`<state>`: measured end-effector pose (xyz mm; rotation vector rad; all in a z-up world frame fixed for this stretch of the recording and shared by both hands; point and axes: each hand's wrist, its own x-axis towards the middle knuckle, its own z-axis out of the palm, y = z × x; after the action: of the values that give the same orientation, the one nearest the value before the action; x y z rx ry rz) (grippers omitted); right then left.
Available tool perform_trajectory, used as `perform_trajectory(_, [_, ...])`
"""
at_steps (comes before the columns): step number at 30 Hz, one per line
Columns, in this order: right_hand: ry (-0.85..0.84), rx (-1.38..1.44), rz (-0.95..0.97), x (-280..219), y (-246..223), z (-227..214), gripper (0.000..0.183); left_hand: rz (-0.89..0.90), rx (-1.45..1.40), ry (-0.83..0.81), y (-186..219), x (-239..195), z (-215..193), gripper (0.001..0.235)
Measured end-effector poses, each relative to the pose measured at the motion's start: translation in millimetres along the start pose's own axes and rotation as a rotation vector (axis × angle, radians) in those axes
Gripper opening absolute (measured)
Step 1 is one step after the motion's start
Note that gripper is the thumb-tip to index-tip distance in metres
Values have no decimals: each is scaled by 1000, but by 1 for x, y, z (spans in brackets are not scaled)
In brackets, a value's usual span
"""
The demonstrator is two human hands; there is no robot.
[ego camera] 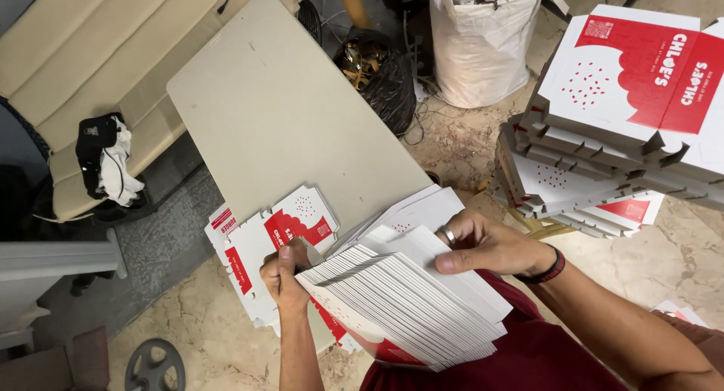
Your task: Picking up stacks of flat-packed cardboard pizza boxes and stacking them into larger piles.
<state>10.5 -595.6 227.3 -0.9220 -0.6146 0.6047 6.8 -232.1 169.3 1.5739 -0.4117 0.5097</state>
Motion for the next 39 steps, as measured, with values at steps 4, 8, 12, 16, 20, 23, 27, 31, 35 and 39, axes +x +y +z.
perform_trajectory(4, [192, -301, -30, 5, -26, 13, 26, -3, 70, 31, 2, -8, -4, 59])
perform_trajectory(8, [230, -441, -28, 4, -37, 21, 43, -11, 130, 39, -22, -32, -29, 59])
perform_trajectory(12, [176, -453, -11, 7, -41, 25, 41, 14, 102, 32, -18, -27, -28, 59])
perform_trajectory(16, [141, -459, -4, 15, -48, 34, 41, 22, 77, 32, -22, -32, -34, 59])
perform_trajectory(20, [135, -455, -10, 24, -52, 36, 40, 26, 73, 30, -15, -28, -30, 58])
perform_trajectory(23, [135, -446, 6, 25, -52, 36, 40, 21, 107, 32, -20, -33, -37, 58])
perform_trajectory(27, [133, -434, -17, 22, -43, 33, 41, 23, 80, 22, 3, -15, -19, 59])
perform_trajectory(31, [118, -398, -58, 26, -45, 37, 42, 37, 83, 22, -1, -17, -25, 59])
perform_trajectory(35, [227, -545, -102, 18, -39, 38, 80, 31, 101, 21, -3, -18, -29, 58])
perform_trajectory(39, [207, -537, -92, 22, -46, 45, 57, 33, 136, 22, 29, 4, -2, 57])
